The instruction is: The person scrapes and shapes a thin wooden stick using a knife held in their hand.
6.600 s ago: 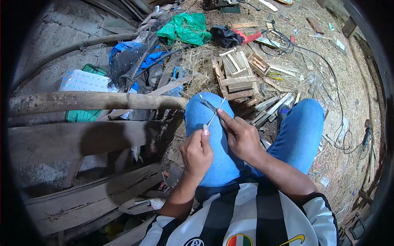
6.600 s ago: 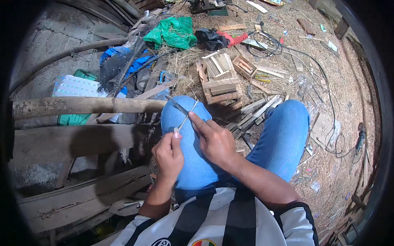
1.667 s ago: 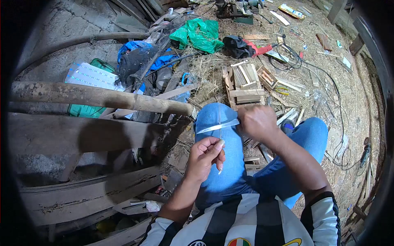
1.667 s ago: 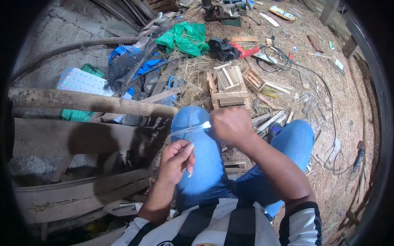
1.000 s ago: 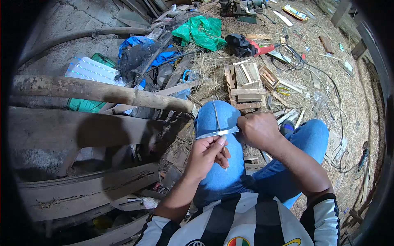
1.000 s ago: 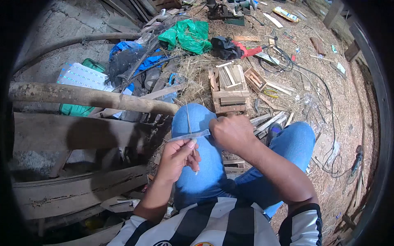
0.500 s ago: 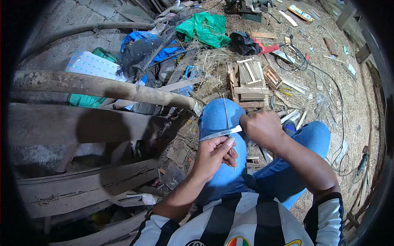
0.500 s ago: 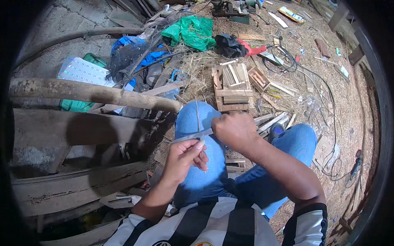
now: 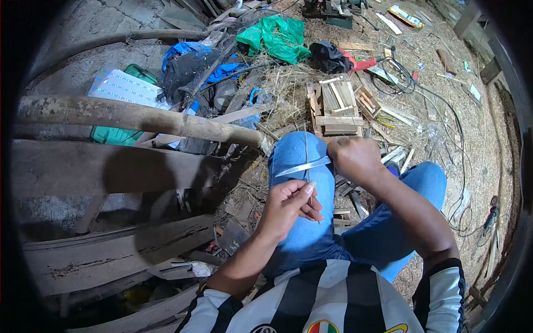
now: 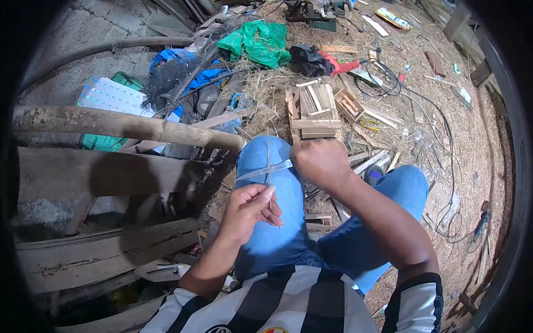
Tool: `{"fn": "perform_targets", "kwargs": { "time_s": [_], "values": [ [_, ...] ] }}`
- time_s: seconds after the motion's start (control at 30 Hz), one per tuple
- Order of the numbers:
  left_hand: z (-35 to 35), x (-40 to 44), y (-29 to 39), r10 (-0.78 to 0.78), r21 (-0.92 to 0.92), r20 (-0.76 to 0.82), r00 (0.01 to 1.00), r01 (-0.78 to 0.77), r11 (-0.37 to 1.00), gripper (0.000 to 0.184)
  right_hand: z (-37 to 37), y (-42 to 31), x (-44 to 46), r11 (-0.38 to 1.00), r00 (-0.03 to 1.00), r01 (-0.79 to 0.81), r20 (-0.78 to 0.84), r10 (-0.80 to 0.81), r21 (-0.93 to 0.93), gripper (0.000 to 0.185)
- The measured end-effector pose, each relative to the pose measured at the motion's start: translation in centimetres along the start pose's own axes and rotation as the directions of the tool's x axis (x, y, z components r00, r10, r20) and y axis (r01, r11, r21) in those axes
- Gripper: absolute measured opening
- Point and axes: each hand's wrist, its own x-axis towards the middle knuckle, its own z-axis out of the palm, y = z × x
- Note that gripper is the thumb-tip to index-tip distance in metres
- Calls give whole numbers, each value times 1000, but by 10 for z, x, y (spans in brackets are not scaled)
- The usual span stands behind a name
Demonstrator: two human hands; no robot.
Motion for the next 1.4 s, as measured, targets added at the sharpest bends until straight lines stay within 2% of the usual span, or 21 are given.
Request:
{"fn": "perform_targets", "kwargs": {
  "time_s": [0.07, 0.1, 0.2, 0.4, 0.47, 0.5, 0.53, 0.6, 0.67, 0.83, 1.07, 1.27, 1.33, 1.4],
  "values": [
    [0, 1, 2, 2, -22, 12, 1000, -2, 1000, 29, -1, -4, -3, 998, 996, 38, -73, -42, -52, 13],
    [0, 1, 1, -10, -5, 22, 1000, 10, 1000, 29, -1, -7, -6, 994, 996, 72, -41, -76, -84, 14],
    [-2, -1, 0, -26, 5, 25, 999, 26, 1000, 30, 1, 4, 1, 1000, 998, -8, -63, 7, -20, 14],
    [-1, 0, 0, -7, 7, 36, 999, 7, 1000, 31, 6, -4, -5, 995, 994, 59, -85, -66, -83, 13],
    [-2, -4, -4, 6, -8, 41, 999, -6, 1000, 31, 7, 10, 3, 995, 992, -93, -84, 89, -37, 10],
    [-1, -6, -4, 7, 12, 37, 999, -8, 1000, 30, 2, 22, 11, 980, 987, -160, -26, 158, -122, 12],
    [0, -6, -2, 14, 33, 38, 999, -16, 999, 29, -3, 30, 13, 974, 982, -180, -77, 171, -134, 11],
    [-3, -4, 0, 15, -9, 30, 999, -15, 1000, 28, -11, 18, 5, 983, 986, -152, -77, 145, -106, 11],
    [-4, -2, 0, 5, -60, 20, 1000, -3, 998, 27, -5, 1, -6, 999, 991, -48, -121, 47, -4, 10],
    [1, -5, 2, -13, -39, -29, 1000, 11, 999, 26, -2, -20, -15, 998, 994, 48, -101, -51, -35, 13],
    [3, -2, -2, -14, -36, -40, 999, 13, 999, 25, 1, -18, -17, 997, 998, 40, -39, -43, -59, 12],
    [0, 0, -1, -4, -38, 10, 1000, 5, 999, 26, 8, -1, -8, 994, 989, -1, -148, -15, -106, 12],
    [-2, -2, -3, 9, -15, 41, 999, -9, 1000, 26, 2, 10, -3, 974, 975, -217, -50, 215, -60, 11],
    [-3, -4, -3, 21, -13, 25, 999, -20, 1000, 25, 1, 24, 2, 960, 962, -273, -15, 272, -64, 11]
  ]
}}
